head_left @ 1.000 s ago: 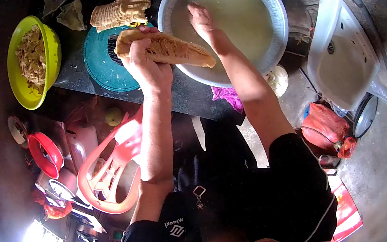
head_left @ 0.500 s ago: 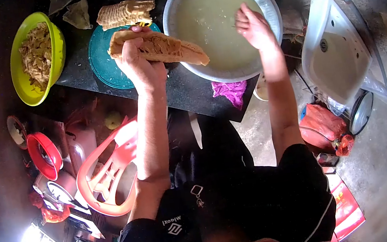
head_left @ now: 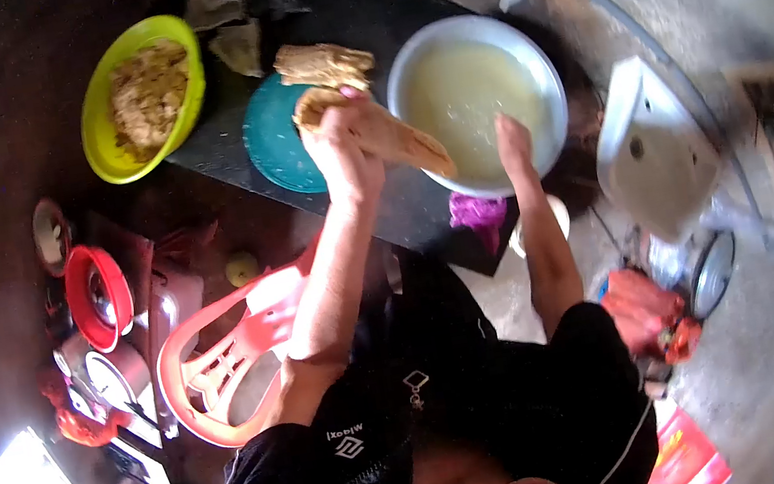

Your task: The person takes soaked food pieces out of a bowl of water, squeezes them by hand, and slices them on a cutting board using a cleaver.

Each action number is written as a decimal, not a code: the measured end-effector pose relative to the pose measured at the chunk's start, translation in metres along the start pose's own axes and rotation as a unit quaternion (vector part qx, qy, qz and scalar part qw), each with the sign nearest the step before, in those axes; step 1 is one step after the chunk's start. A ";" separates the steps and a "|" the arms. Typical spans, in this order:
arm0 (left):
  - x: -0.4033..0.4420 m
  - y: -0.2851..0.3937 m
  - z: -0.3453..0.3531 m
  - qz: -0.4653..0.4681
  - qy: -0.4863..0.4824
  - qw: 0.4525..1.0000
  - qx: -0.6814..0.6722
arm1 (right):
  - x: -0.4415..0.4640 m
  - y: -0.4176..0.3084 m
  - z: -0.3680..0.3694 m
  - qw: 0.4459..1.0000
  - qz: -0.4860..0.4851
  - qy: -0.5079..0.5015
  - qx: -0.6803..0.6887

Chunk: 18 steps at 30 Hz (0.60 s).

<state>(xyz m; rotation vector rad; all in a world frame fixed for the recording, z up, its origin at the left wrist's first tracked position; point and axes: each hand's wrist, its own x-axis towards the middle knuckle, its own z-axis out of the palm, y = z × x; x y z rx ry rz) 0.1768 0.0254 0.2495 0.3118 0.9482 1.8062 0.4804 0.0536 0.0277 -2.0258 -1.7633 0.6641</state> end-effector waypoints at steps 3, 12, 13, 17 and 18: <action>-0.004 0.037 -0.009 -0.019 0.064 0.997 0.045 | -0.014 -0.045 -0.017 0.996 0.090 0.000 0.026; 0.035 0.083 -0.104 0.097 0.166 0.977 -0.096 | -0.017 -0.359 -0.067 0.862 -0.162 -0.049 0.478; 0.037 0.089 -0.116 0.110 0.163 0.975 -0.108 | -0.024 -0.404 -0.068 0.783 -0.211 -0.015 0.584; 0.050 0.108 -0.151 0.191 0.186 0.961 -0.077 | -0.035 -0.547 0.004 0.696 -0.268 0.034 0.665; 0.046 0.117 -0.155 0.177 0.166 0.969 -0.052 | -0.029 -0.563 0.040 0.834 -0.285 -0.059 0.468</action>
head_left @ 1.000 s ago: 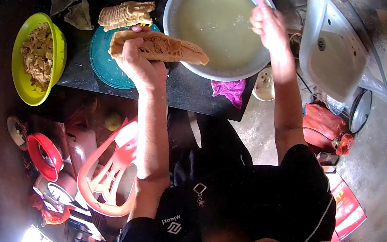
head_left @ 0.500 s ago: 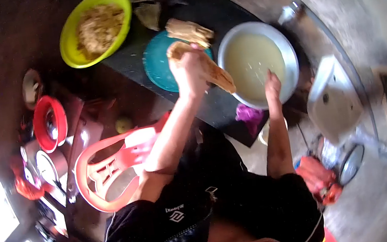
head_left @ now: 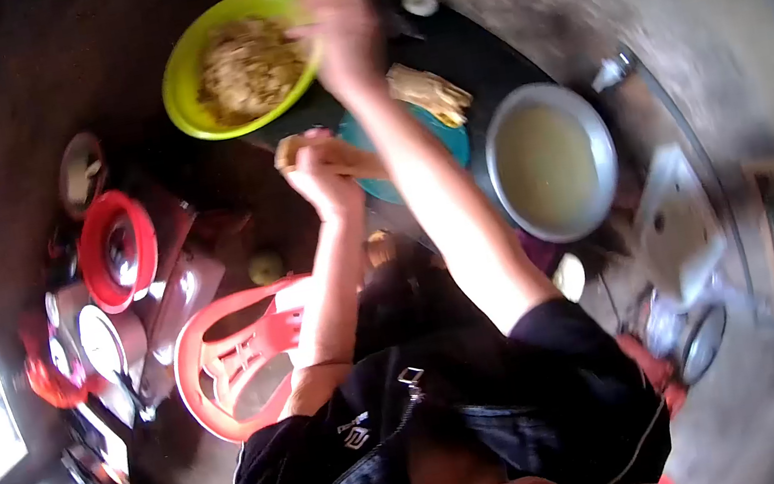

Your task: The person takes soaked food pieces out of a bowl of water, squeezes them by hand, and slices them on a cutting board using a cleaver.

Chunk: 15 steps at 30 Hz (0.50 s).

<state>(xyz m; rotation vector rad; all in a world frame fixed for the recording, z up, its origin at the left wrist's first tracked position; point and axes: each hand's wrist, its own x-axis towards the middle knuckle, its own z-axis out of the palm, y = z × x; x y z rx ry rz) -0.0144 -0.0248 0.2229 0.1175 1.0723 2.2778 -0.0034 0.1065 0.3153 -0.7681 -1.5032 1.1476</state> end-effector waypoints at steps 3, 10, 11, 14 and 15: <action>0.013 0.001 -0.019 -0.082 0.026 0.995 -0.041 | 0.007 0.088 0.059 0.963 0.025 -0.109 -0.243; 0.019 -0.004 -0.029 -0.071 0.027 0.997 0.001 | -0.100 0.111 -0.105 0.986 0.026 0.091 -0.138; 0.017 -0.004 -0.025 -0.082 0.023 0.996 0.000 | -0.122 0.121 -0.148 0.943 -0.059 0.134 -0.299; 0.018 -0.018 -0.016 -0.085 -0.003 0.996 0.014 | -0.205 0.178 -0.281 0.821 0.096 0.168 -0.537; 0.016 -0.019 -0.009 -0.092 -0.007 0.996 0.024 | -0.252 0.234 -0.333 0.700 0.134 0.141 -0.687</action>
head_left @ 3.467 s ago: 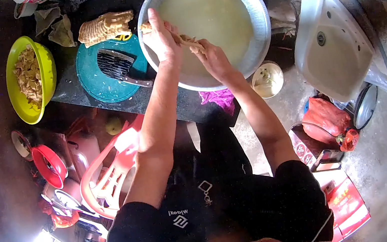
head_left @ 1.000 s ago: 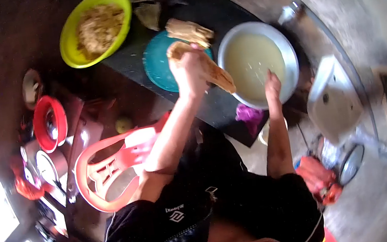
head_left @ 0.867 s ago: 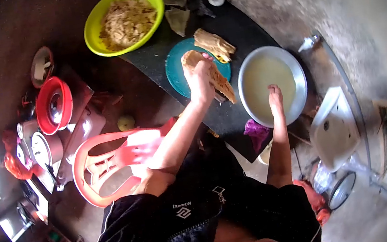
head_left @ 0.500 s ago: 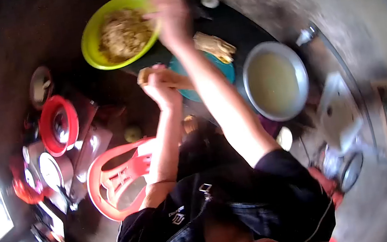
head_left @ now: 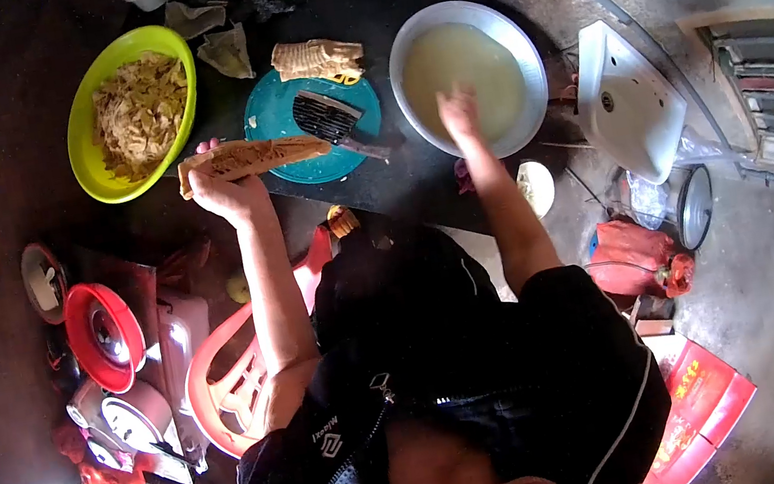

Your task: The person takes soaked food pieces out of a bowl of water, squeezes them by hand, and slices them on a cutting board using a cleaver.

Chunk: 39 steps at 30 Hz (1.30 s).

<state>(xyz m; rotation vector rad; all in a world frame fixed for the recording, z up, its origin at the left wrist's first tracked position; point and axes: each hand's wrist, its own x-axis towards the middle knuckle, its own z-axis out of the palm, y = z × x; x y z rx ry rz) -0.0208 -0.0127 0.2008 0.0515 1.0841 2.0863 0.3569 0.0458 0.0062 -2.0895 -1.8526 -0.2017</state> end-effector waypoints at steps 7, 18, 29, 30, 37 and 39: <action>-0.037 -0.017 0.050 -0.009 -0.029 0.999 0.016 | -0.003 0.128 0.017 0.949 0.083 -0.303 -0.035; -0.079 -0.029 0.038 0.016 -0.023 1.000 -0.010 | 0.002 0.045 0.074 0.911 -0.047 -0.384 -0.142; -0.062 -0.026 0.022 0.013 -0.005 1.000 -0.015 | 0.002 0.062 0.092 0.961 -0.111 -0.214 0.137; -0.058 -0.026 0.022 0.013 -0.007 1.000 -0.010 | 0.009 0.062 0.078 0.953 -0.103 -0.242 0.150; -0.036 -0.030 0.016 -0.009 0.002 1.000 -0.009 | 0.085 0.064 -0.071 0.755 0.229 -0.446 0.422; -0.031 -0.031 0.015 -0.026 0.018 0.999 -0.015 | 0.093 0.060 -0.104 0.646 0.282 -0.368 0.606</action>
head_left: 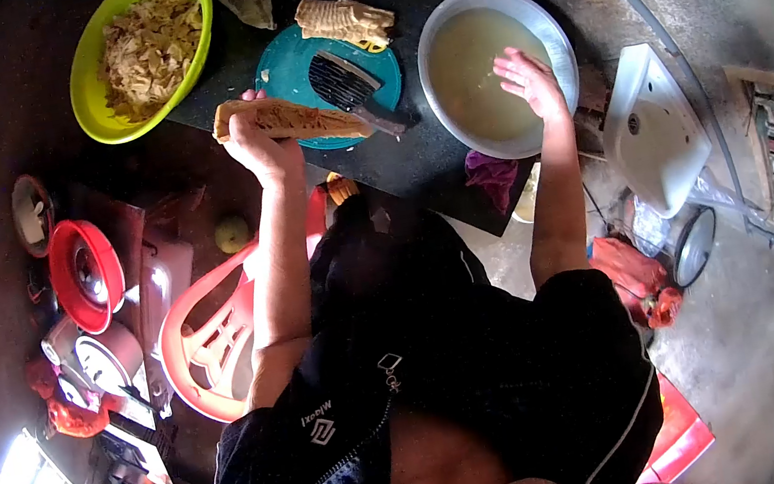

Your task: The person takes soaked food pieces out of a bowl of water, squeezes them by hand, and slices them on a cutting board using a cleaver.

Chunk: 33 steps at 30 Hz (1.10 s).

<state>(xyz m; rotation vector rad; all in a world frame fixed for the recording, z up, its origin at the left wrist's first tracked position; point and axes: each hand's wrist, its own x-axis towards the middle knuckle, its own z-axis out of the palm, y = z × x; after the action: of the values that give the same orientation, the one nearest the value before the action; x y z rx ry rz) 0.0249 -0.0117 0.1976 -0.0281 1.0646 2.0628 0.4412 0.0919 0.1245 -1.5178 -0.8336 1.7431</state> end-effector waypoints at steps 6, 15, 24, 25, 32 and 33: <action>0.021 -0.011 -0.027 -0.064 0.066 0.995 -0.027 | 0.024 0.023 0.056 0.737 -0.281 0.212 -0.578; 0.036 -0.010 -0.071 -0.089 0.089 0.992 0.030 | 0.094 0.167 0.022 0.775 -0.084 0.115 -0.616; 0.037 -0.007 -0.050 -0.077 0.021 0.996 0.040 | 0.085 0.191 0.035 0.707 -0.077 0.163 -0.684; 0.036 -0.007 -0.046 -0.076 0.012 0.996 0.038 | 0.085 0.194 0.034 0.705 -0.096 0.172 -0.681; 0.029 -0.009 -0.033 -0.067 -0.025 0.996 0.057 | 0.066 0.170 0.038 0.790 -0.031 0.087 -0.606; 0.028 -0.010 -0.033 -0.065 -0.030 0.996 0.059 | 0.066 0.168 0.035 0.792 -0.019 0.050 -0.609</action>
<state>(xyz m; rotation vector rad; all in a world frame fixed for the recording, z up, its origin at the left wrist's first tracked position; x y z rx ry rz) 0.0021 -0.0134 0.1595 0.0239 1.1166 1.8694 0.3871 0.0493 -0.0459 -2.2619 -2.1372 0.9768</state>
